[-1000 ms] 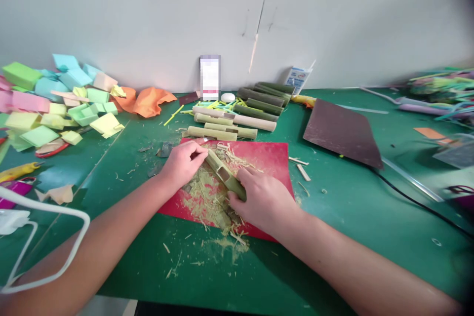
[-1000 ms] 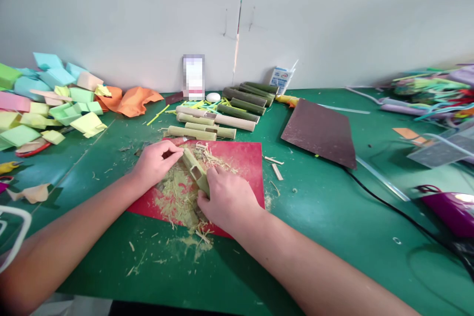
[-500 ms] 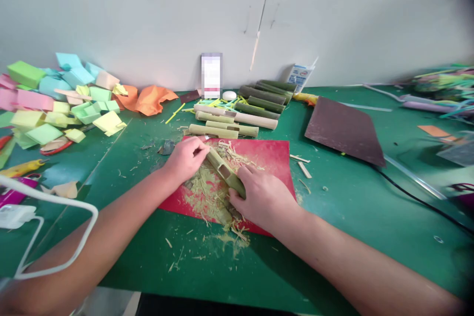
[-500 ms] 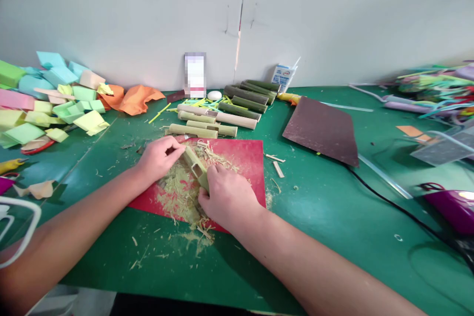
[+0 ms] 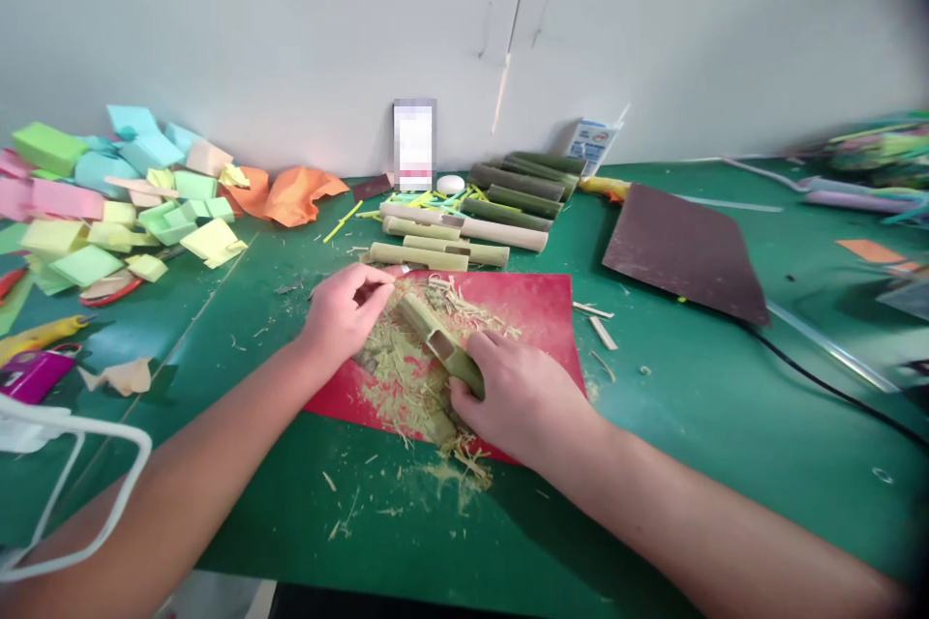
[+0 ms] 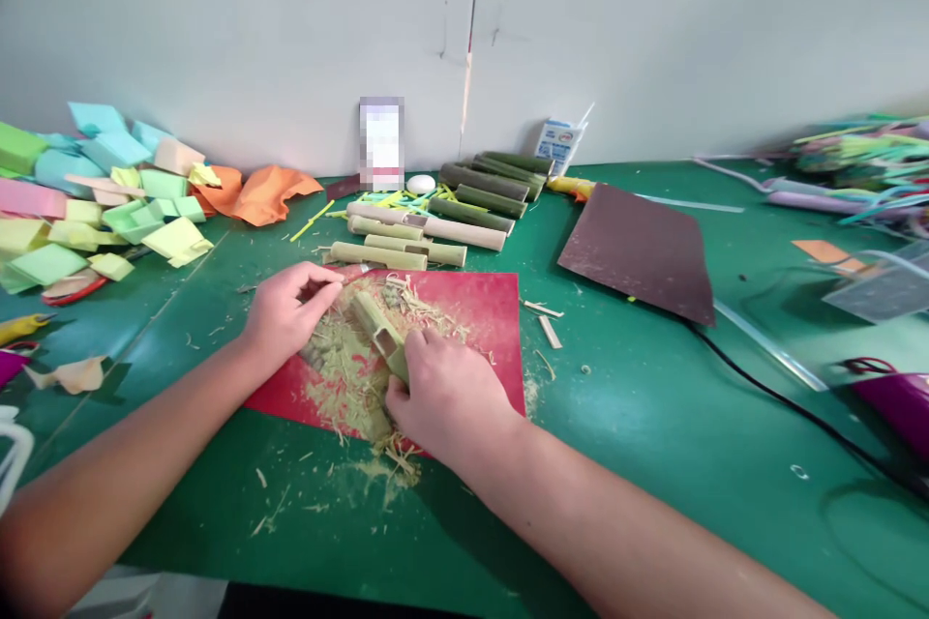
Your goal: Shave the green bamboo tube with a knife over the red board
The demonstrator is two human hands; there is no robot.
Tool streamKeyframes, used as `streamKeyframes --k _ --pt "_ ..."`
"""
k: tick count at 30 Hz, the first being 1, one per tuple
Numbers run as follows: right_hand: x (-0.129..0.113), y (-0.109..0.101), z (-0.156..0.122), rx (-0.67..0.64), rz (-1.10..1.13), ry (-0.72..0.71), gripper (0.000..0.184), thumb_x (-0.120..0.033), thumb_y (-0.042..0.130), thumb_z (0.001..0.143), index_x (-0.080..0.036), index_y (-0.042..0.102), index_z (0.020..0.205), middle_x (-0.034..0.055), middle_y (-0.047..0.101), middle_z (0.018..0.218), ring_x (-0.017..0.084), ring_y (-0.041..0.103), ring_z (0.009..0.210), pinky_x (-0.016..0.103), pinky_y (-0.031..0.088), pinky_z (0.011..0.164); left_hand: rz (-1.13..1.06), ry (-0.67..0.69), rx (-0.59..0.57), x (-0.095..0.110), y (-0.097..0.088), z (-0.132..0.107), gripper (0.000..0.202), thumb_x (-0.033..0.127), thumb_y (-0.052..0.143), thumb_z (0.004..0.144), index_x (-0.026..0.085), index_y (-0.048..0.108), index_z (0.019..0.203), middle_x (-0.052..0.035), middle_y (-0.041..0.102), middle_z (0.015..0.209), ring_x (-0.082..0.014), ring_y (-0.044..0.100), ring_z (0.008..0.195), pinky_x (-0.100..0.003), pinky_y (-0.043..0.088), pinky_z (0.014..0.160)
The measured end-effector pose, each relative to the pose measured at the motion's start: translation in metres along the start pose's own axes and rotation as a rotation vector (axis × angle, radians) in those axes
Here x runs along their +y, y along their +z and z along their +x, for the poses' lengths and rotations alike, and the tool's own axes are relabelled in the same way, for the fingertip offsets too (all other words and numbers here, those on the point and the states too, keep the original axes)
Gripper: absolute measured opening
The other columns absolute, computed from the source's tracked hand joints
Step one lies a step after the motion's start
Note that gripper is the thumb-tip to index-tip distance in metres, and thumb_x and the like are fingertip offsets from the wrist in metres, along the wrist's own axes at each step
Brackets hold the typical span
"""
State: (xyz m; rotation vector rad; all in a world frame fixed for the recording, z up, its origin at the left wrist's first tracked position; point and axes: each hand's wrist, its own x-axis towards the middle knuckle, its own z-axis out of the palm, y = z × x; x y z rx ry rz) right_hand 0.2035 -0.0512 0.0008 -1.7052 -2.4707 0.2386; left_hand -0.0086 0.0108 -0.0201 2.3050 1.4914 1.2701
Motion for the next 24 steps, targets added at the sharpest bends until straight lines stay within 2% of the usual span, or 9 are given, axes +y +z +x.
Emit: streamKeyframes --k 2,5,10,15,20,24 --pt "0.001 0.001 0.001 0.011 0.006 -0.008 0.014 -0.032 0.049 0.077 -0.019 0.051 0.08 0.0041 0.059 0.079 0.017 0.056 0.067 0.029 0.031 0.053 -0.036 0.051 -0.047 0.006 0.003 0.001 0.013 0.022 0.057 0.083 0.017 0.064 0.093 -0.0041 0.069 0.087 -0.0136 0.063 0.074 -0.026 0.051 0.069" --pt "0.003 0.0 0.002 0.03 0.001 0.001 0.014 -0.032 0.049 0.077 -0.019 0.052 0.08 0.0045 0.059 0.08 0.017 0.056 0.068 0.029 0.03 0.052 -0.042 0.153 -0.099 0.01 0.01 0.004 0.01 0.02 0.057 0.083 0.017 0.066 0.088 -0.0043 0.069 0.086 -0.0155 0.064 0.08 -0.03 0.052 0.075" --pt "0.006 -0.002 0.006 0.067 -0.009 0.003 0.014 -0.031 0.048 0.078 -0.018 0.052 0.08 0.0054 0.061 0.082 0.017 0.056 0.066 0.028 0.03 0.053 -0.054 0.145 -0.101 0.007 0.015 0.004 0.009 0.018 0.058 0.083 0.017 0.065 0.087 -0.0056 0.068 0.084 -0.0197 0.063 0.092 -0.033 0.052 0.079" --pt "0.007 0.002 0.007 0.096 -0.015 -0.012 0.014 -0.031 0.048 0.079 -0.018 0.053 0.081 0.0056 0.061 0.08 0.018 0.056 0.067 0.029 0.03 0.054 -0.132 0.205 -0.234 0.016 0.018 0.0 0.01 0.019 0.055 0.086 0.016 0.064 0.085 -0.0049 0.066 0.082 -0.0142 0.062 0.075 -0.028 0.051 0.07" --pt "0.006 0.003 0.007 0.095 -0.025 -0.017 0.015 -0.031 0.047 0.079 -0.018 0.052 0.084 0.0058 0.061 0.083 0.018 0.057 0.069 0.029 0.031 0.055 -0.106 0.2 -0.177 0.016 0.021 0.002 0.011 0.019 0.054 0.086 0.015 0.062 0.08 -0.0042 0.065 0.08 -0.0137 0.061 0.076 -0.029 0.049 0.074" --pt "0.004 0.002 0.007 0.093 -0.009 -0.011 0.013 -0.029 0.049 0.078 -0.018 0.052 0.083 0.0056 0.06 0.083 0.018 0.057 0.069 0.029 0.03 0.054 -0.1 0.234 -0.253 0.018 0.02 0.002 0.011 0.018 0.053 0.087 0.015 0.06 0.08 -0.0024 0.062 0.077 -0.0119 0.058 0.072 -0.026 0.047 0.071"
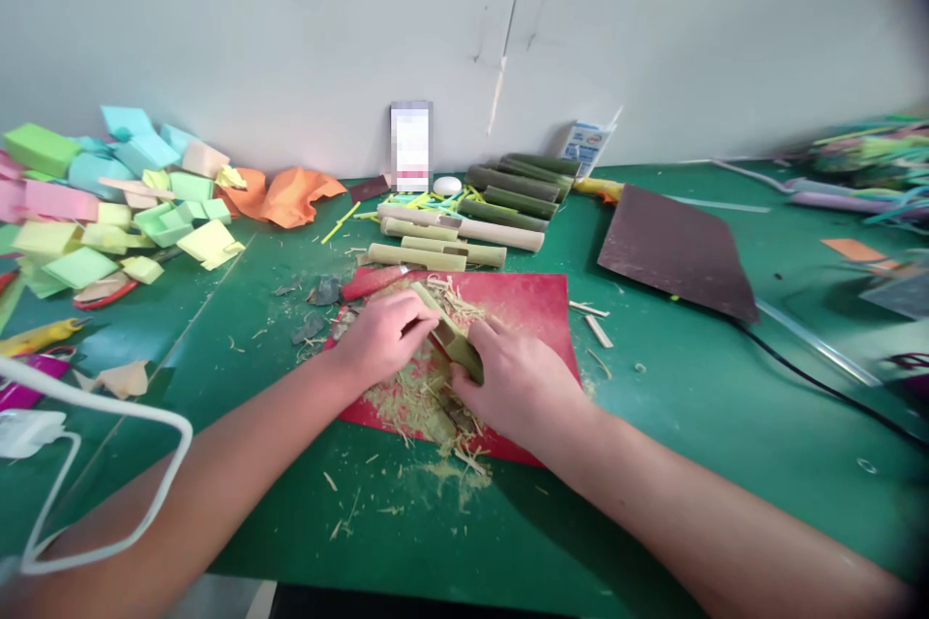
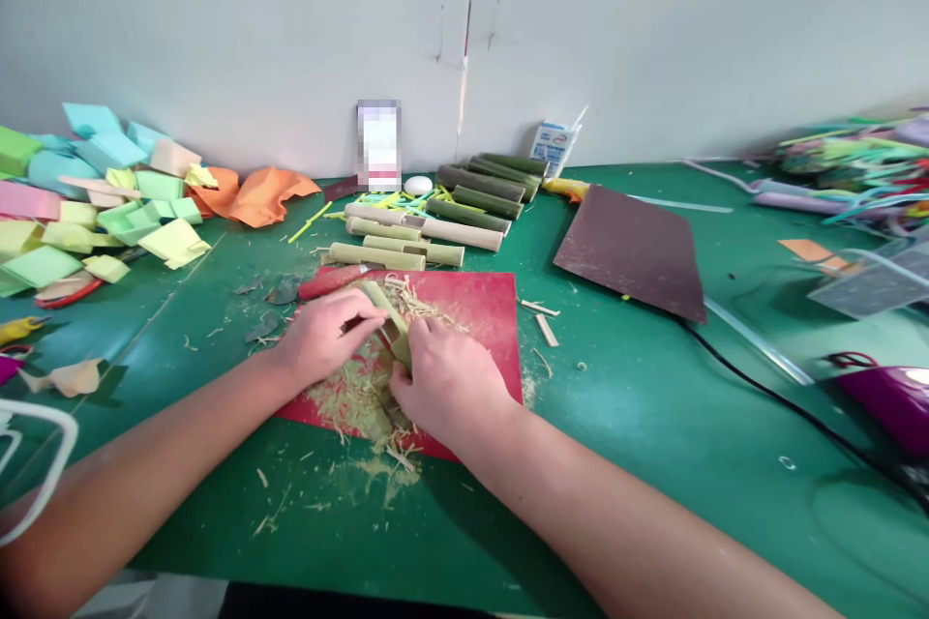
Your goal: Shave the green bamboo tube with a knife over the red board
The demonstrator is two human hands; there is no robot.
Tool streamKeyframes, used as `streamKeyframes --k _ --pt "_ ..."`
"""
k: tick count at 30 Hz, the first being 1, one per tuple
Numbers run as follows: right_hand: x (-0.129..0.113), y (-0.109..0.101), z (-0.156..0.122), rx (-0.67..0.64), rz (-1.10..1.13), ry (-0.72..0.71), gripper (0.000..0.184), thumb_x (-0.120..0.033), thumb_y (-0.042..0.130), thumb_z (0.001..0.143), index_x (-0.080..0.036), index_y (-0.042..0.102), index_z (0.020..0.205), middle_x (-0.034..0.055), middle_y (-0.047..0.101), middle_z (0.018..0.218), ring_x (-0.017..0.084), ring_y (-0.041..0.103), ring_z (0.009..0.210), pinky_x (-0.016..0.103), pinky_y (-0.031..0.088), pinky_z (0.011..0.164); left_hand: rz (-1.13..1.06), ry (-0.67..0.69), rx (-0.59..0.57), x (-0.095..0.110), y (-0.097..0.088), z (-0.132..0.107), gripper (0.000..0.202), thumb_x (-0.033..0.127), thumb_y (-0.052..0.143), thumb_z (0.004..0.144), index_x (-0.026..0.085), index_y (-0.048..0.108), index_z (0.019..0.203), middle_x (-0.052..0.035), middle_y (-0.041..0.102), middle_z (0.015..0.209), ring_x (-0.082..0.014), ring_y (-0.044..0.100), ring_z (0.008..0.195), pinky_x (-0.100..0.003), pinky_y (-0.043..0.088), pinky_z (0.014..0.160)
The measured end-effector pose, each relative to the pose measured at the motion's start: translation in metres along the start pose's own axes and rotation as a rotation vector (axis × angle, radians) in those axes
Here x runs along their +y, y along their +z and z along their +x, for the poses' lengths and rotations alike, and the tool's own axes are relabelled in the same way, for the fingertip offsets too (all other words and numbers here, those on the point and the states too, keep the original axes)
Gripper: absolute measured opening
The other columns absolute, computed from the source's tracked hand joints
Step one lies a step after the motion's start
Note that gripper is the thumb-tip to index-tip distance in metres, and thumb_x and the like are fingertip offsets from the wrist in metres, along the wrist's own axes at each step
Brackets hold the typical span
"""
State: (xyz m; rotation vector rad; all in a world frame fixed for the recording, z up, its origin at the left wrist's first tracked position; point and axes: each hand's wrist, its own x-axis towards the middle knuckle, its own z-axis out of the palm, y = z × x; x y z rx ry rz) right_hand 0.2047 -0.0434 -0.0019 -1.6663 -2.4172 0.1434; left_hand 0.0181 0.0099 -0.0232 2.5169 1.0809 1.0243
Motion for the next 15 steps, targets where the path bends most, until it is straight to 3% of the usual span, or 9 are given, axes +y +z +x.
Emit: streamKeyframes --k 3,7,11,15 --pt "0.0001 -0.0003 0.0004 0.002 0.002 0.012 0.013 -0.03 0.05 0.077 -0.018 0.052 0.081 0.0059 0.06 0.081 0.018 0.056 0.069 0.029 0.031 0.055 0.016 0.012 0.037 0.0021 0.0013 -0.0009 0.013 0.018 0.052 0.087 0.015 0.059 0.076 -0.0021 0.06 0.074 -0.0119 0.056 0.071 -0.026 0.047 0.07" --pt "0.0006 0.0002 0.0009 0.009 0.008 -0.002 0.012 -0.029 0.05 0.078 -0.018 0.053 0.079 0.0065 0.061 0.079 0.018 0.056 0.068 0.029 0.032 0.055 0.005 0.026 0.004 -0.0003 0.0032 -0.0009 0.012 0.018 0.051 0.088 0.016 0.059 0.078 -0.0025 0.06 0.076 -0.0121 0.057 0.071 -0.026 0.047 0.068" --pt "0.0015 0.0004 0.0015 0.034 0.022 -0.003 0.012 -0.03 0.049 0.077 -0.018 0.053 0.077 0.0052 0.06 0.077 0.016 0.054 0.064 0.029 0.031 0.053 0.014 -0.009 0.075 -0.0027 0.0023 0.0005 0.013 0.018 0.052 0.087 0.015 0.059 0.077 -0.0036 0.061 0.077 -0.0133 0.058 0.073 -0.028 0.048 0.071" --pt "0.0044 0.0008 0.0017 0.034 0.052 -0.004 0.012 -0.03 0.049 0.077 -0.02 0.052 0.071 0.0028 0.057 0.068 0.014 0.05 0.059 0.028 0.029 0.052 0.028 0.003 0.035 -0.0025 0.0016 -0.0005 0.011 0.018 0.052 0.087 0.015 0.06 0.081 -0.0039 0.062 0.079 -0.0133 0.058 0.074 -0.029 0.049 0.071"
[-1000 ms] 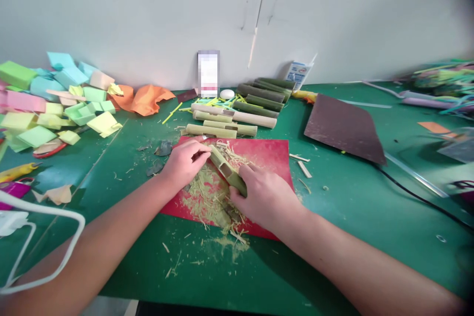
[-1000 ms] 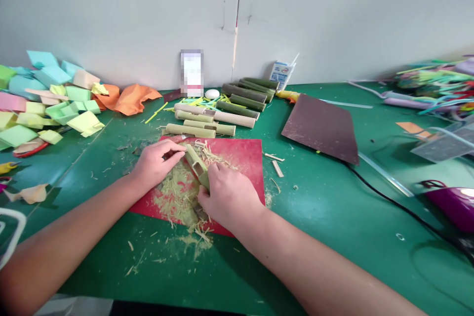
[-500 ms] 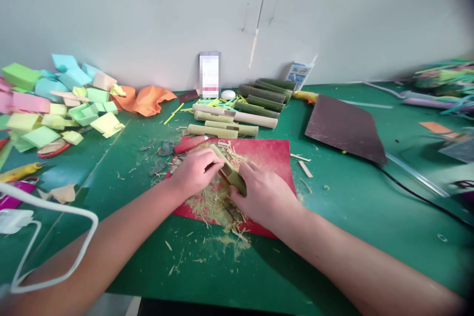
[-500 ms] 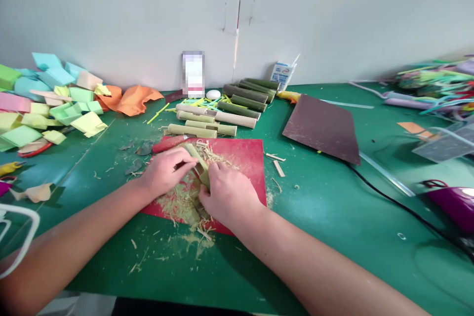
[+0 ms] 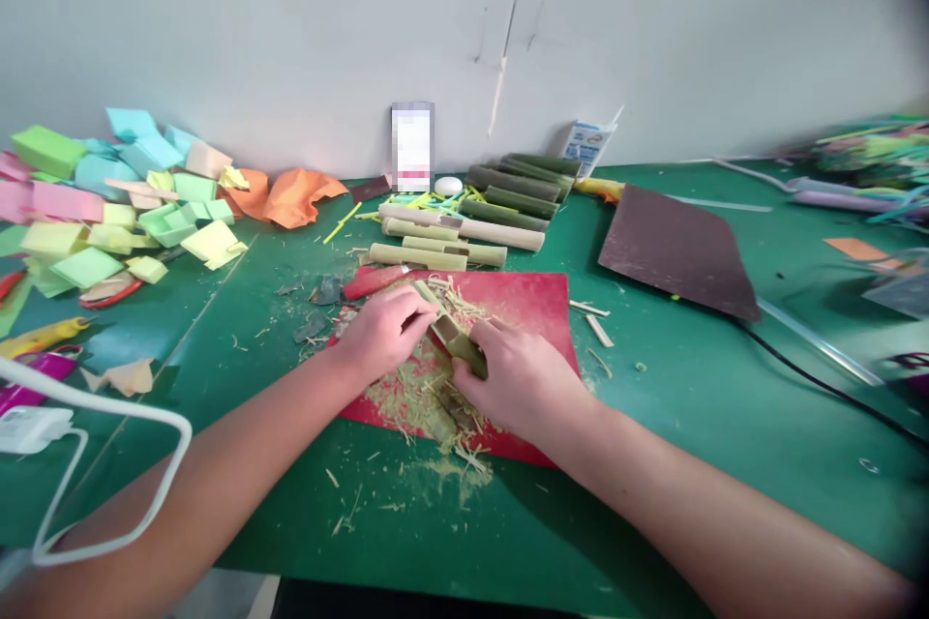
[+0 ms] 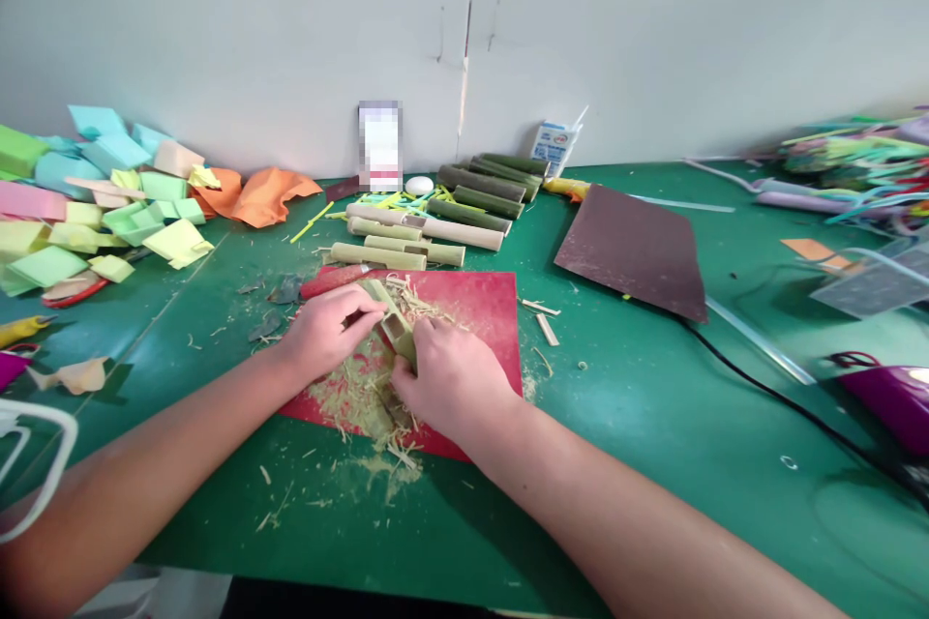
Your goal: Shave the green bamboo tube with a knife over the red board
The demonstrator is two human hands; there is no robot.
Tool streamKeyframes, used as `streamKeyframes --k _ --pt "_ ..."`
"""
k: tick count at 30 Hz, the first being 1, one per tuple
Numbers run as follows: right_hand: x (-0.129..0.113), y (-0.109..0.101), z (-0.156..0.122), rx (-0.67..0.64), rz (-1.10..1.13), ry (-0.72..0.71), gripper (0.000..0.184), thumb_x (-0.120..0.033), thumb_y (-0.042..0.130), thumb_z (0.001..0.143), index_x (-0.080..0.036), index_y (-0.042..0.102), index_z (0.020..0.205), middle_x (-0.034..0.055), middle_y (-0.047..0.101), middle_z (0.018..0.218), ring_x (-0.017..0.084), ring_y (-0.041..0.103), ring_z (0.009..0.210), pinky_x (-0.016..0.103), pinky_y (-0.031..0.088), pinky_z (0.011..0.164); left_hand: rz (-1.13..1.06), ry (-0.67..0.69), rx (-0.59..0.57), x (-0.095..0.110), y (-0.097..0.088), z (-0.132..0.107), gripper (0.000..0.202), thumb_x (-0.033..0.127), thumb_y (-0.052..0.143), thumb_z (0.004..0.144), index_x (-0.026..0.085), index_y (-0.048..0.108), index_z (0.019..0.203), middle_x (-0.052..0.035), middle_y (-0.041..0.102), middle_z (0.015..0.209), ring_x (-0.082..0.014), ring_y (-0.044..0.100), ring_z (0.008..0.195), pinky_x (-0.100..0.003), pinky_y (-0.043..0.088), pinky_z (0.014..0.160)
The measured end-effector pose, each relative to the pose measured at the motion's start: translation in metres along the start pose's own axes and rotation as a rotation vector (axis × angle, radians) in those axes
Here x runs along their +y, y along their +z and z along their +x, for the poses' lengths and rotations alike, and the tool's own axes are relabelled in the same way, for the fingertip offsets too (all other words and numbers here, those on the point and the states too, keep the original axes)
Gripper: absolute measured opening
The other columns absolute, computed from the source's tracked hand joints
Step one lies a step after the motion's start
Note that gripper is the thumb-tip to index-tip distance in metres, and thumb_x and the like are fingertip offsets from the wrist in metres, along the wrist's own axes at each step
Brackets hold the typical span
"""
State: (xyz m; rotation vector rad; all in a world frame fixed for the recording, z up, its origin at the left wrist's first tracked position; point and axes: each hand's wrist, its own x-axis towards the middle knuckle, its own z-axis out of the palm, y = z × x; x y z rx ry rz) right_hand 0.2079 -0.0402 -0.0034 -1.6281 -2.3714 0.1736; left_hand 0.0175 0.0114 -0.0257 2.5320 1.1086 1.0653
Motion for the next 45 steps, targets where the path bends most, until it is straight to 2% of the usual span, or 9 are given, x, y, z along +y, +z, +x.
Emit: streamKeyframes --k 4,9,16,21,26,31,38,42,45 --pt "0.002 0.001 0.0 -0.011 0.062 0.024 0.014 -0.031 0.049 0.077 -0.02 0.051 0.068 0.0015 0.056 0.064 0.013 0.047 0.056 0.027 0.028 0.051 0.039 -0.01 0.083 -0.006 -0.001 0.0 0.011 0.019 0.052 0.087 0.016 0.06 0.08 -0.0034 0.063 0.078 -0.0141 0.059 0.074 -0.032 0.05 0.075" --pt "-0.001 -0.001 0.001 -0.026 0.125 0.041 0.012 -0.032 0.052 0.075 -0.02 0.051 0.073 0.0011 0.057 0.072 0.011 0.046 0.057 0.026 0.029 0.051 0.073 0.001 0.088 -0.009 -0.003 0.001 0.009 0.019 0.053 0.086 0.017 0.062 0.086 -0.0043 0.066 0.083 -0.0153 0.061 0.08 -0.031 0.05 0.078" --pt "0.0 -0.004 0.0 -0.025 0.102 0.016 0.012 -0.03 0.052 0.076 -0.019 0.052 0.07 0.0019 0.057 0.073 0.012 0.049 0.06 0.026 0.032 0.054 0.124 -0.098 0.191 -0.017 -0.009 0.0 0.01 0.02 0.056 0.083 0.017 0.063 0.091 -0.0054 0.068 0.088 -0.0148 0.062 0.072 -0.029 0.051 0.07" --pt "0.0 -0.003 0.001 -0.014 0.095 -0.008 0.011 -0.029 0.051 0.076 -0.019 0.052 0.072 0.0023 0.058 0.074 0.013 0.05 0.062 0.027 0.032 0.056 0.105 -0.1 0.176 -0.02 -0.01 0.0 0.01 0.02 0.056 0.084 0.018 0.064 0.089 -0.0055 0.068 0.088 -0.0157 0.063 0.075 -0.03 0.051 0.072" --pt "0.001 0.0 0.0 -0.025 0.094 -0.004 0.012 -0.03 0.051 0.076 -0.019 0.051 0.071 0.0017 0.056 0.073 0.012 0.047 0.06 0.026 0.031 0.055 0.053 -0.073 0.114 -0.011 -0.007 0.0 0.009 0.018 0.056 0.084 0.016 0.063 0.078 -0.0045 0.065 0.08 -0.0168 0.062 0.082 -0.031 0.05 0.078" --pt "0.002 0.003 -0.001 -0.002 0.08 -0.029 0.011 -0.03 0.051 0.076 -0.019 0.052 0.076 0.0018 0.056 0.076 0.012 0.047 0.061 0.027 0.031 0.055 -0.022 -0.033 -0.028 0.002 -0.004 -0.004 0.013 0.019 0.052 0.086 0.016 0.057 0.074 -0.0016 0.058 0.07 -0.012 0.055 0.066 -0.026 0.046 0.064" --pt "-0.001 0.002 -0.001 -0.019 0.064 -0.021 0.011 -0.028 0.051 0.076 -0.018 0.053 0.077 0.0027 0.056 0.076 0.013 0.048 0.063 0.027 0.031 0.055 0.019 0.003 -0.038 0.005 -0.003 -0.003 0.017 0.017 0.051 0.087 0.015 0.053 0.071 -0.0005 0.053 0.068 -0.0111 0.051 0.064 -0.025 0.043 0.062" --pt "0.0 0.004 -0.001 -0.003 0.086 -0.025 0.011 -0.029 0.051 0.076 -0.018 0.052 0.077 0.0025 0.056 0.076 0.013 0.047 0.063 0.027 0.03 0.056 0.041 -0.003 0.002 0.005 -0.003 -0.004 0.017 0.018 0.052 0.087 0.015 0.052 0.07 0.0001 0.052 0.066 -0.0107 0.05 0.063 -0.024 0.042 0.062" --pt "0.001 0.005 -0.001 -0.01 0.091 -0.02 0.012 -0.03 0.052 0.075 -0.018 0.051 0.076 0.0019 0.055 0.074 0.013 0.046 0.061 0.028 0.028 0.054 0.028 0.003 -0.032 0.005 -0.003 -0.005 0.017 0.018 0.051 0.087 0.015 0.052 0.071 0.0005 0.052 0.066 -0.0103 0.05 0.063 -0.024 0.041 0.062"
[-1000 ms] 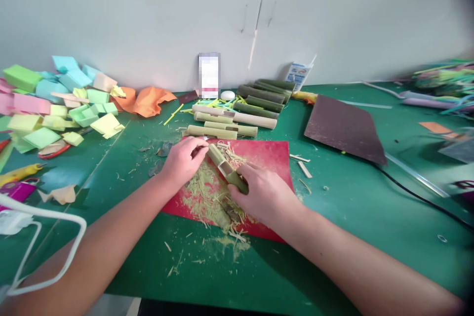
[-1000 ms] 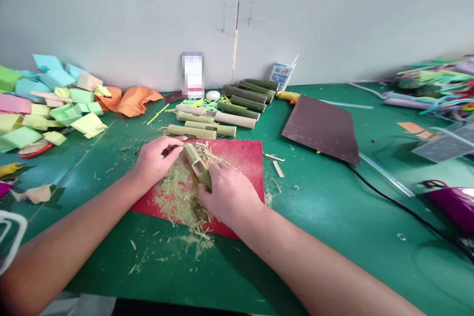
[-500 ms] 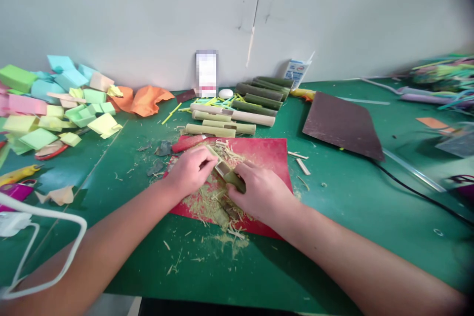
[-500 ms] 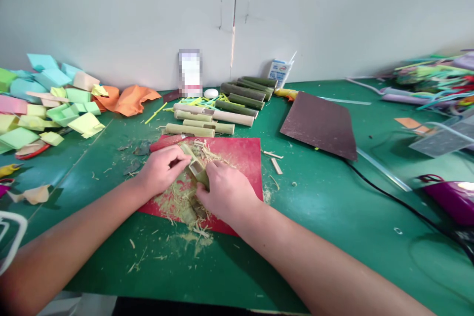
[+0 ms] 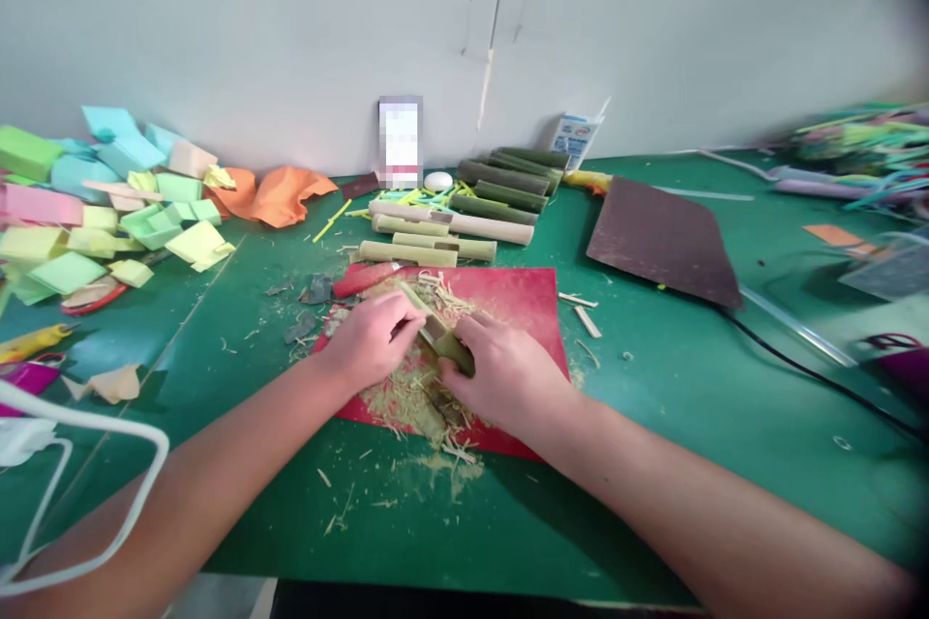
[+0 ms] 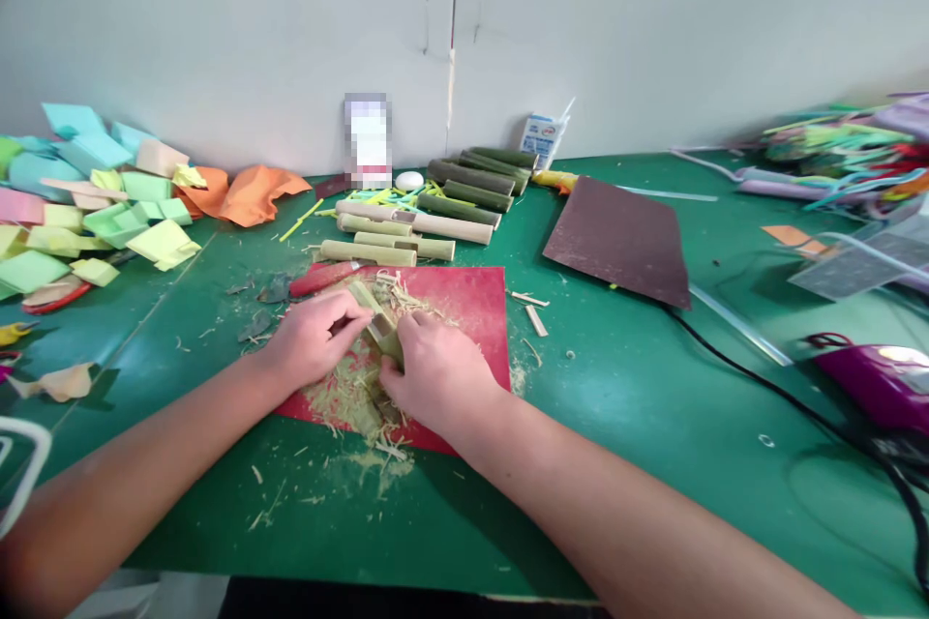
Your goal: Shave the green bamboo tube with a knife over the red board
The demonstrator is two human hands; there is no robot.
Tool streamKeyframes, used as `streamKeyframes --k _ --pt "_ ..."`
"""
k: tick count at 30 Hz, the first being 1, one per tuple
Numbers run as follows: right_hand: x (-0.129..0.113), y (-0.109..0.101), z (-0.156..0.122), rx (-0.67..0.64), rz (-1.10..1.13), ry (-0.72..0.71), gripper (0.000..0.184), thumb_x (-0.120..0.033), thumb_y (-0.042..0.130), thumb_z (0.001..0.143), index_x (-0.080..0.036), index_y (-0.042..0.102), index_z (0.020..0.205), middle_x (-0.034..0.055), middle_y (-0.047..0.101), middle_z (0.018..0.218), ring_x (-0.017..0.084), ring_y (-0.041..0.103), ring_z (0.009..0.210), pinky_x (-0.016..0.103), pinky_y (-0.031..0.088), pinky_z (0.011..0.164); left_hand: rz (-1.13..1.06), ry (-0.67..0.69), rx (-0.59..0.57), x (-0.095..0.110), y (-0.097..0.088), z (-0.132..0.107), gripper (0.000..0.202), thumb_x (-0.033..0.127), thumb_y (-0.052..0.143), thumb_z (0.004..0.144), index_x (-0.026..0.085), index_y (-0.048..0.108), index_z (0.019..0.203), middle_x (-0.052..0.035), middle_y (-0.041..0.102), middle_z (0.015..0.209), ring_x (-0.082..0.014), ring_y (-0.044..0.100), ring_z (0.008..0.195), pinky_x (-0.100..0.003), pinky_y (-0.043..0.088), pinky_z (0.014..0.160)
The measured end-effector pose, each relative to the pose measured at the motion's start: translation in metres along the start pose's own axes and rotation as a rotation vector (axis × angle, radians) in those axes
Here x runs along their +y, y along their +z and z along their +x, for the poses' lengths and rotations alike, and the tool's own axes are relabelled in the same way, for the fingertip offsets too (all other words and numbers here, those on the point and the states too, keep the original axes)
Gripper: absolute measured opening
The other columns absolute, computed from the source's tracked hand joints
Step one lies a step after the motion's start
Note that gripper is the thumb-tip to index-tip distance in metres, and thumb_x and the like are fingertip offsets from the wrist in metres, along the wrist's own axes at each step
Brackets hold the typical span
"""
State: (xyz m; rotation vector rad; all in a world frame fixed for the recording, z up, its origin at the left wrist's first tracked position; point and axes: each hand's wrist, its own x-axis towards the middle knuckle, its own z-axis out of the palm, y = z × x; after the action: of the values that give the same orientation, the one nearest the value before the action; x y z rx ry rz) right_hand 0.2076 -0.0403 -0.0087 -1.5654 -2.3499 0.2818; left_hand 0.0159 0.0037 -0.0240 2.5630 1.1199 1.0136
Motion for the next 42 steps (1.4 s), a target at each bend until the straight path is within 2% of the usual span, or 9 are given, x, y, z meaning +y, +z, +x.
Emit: streamKeyframes --k 7,11,15,17,21,24,26,35,42 --pt "0.0 0.001 0.0 0.012 0.006 -0.004 0.011 -0.029 0.051 0.075 -0.018 0.05 0.075 0.0016 0.055 0.074 0.013 0.045 0.061 0.027 0.028 0.054 -0.001 0.016 -0.018 0.0 -0.001 0.002 0.016 0.017 0.05 0.087 0.015 0.053 0.072 -0.0007 0.054 0.069 -0.0109 0.052 0.066 -0.025 0.042 0.064" --pt "0.0 0.002 0.0 0.017 -0.001 -0.003 0.011 -0.029 0.051 0.076 -0.019 0.05 0.075 0.0018 0.055 0.074 0.013 0.046 0.061 0.027 0.029 0.054 0.019 -0.002 0.016 0.002 0.0 0.002 0.016 0.018 0.051 0.087 0.014 0.053 0.071 -0.0013 0.055 0.069 -0.0112 0.052 0.065 -0.025 0.043 0.064" --pt "0.001 0.002 0.0 0.009 -0.005 -0.006 0.011 -0.029 0.051 0.075 -0.019 0.05 0.076 0.0018 0.055 0.075 0.013 0.046 0.062 0.028 0.028 0.054 -0.01 -0.004 -0.124 0.01 -0.001 -0.003 0.014 0.017 0.051 0.086 0.014 0.058 0.074 -0.0022 0.058 0.071 -0.0119 0.054 0.067 -0.025 0.043 0.063" --pt "0.001 0.001 0.0 0.017 -0.004 0.001 0.011 -0.029 0.051 0.075 -0.019 0.05 0.075 0.0021 0.055 0.075 0.013 0.047 0.063 0.028 0.029 0.055 -0.057 -0.026 -0.08 0.013 -0.004 -0.004 0.013 0.018 0.052 0.086 0.015 0.061 0.077 -0.0027 0.061 0.073 -0.0118 0.056 0.069 -0.025 0.044 0.065" --pt "0.0 -0.001 0.001 -0.002 0.0 0.01 0.012 -0.031 0.051 0.076 -0.019 0.05 0.074 0.0016 0.055 0.074 0.013 0.046 0.06 0.028 0.028 0.053 -0.166 -0.286 0.153 0.005 -0.011 0.001 0.012 0.024 0.055 0.085 0.016 0.063 0.087 -0.0018 0.063 0.073 -0.0099 0.056 0.063 -0.022 0.045 0.06" --pt "-0.001 -0.001 0.001 -0.001 -0.016 0.012 0.011 -0.03 0.052 0.076 -0.019 0.05 0.075 0.0017 0.056 0.075 0.013 0.047 0.061 0.028 0.028 0.053 -0.322 -0.49 0.128 -0.005 -0.009 0.005 0.015 0.025 0.053 0.085 0.015 0.061 0.093 0.0011 0.057 0.062 -0.0071 0.049 0.049 -0.019 0.041 0.048" --pt "-0.001 0.0 0.001 0.001 -0.021 0.006 0.011 -0.03 0.051 0.076 -0.019 0.05 0.075 0.002 0.056 0.076 0.013 0.048 0.062 0.028 0.029 0.054 -0.38 -0.542 0.104 -0.009 -0.006 0.006 0.017 0.025 0.053 0.085 0.015 0.06 0.096 0.0014 0.056 0.061 -0.0065 0.047 0.046 -0.018 0.039 0.045" --pt "-0.001 -0.002 0.001 -0.006 -0.011 0.004 0.012 -0.031 0.051 0.076 -0.019 0.051 0.077 0.0028 0.057 0.075 0.014 0.049 0.063 0.028 0.03 0.054 -0.418 -0.554 0.125 -0.008 -0.006 0.005 0.016 0.021 0.057 0.079 0.014 0.063 0.092 -0.0041 0.064 0.072 -0.0111 0.06 0.058 -0.022 0.048 0.054" --pt "0.0 -0.001 0.001 0.003 -0.012 -0.002 0.013 -0.031 0.051 0.076 -0.018 0.053 0.078 0.0037 0.058 0.077 0.015 0.05 0.063 0.028 0.03 0.054 -0.417 -0.521 0.146 -0.01 -0.006 0.004 0.019 0.021 0.057 0.079 0.014 0.063 0.096 -0.0027 0.063 0.073 -0.0101 0.058 0.057 -0.022 0.049 0.057"
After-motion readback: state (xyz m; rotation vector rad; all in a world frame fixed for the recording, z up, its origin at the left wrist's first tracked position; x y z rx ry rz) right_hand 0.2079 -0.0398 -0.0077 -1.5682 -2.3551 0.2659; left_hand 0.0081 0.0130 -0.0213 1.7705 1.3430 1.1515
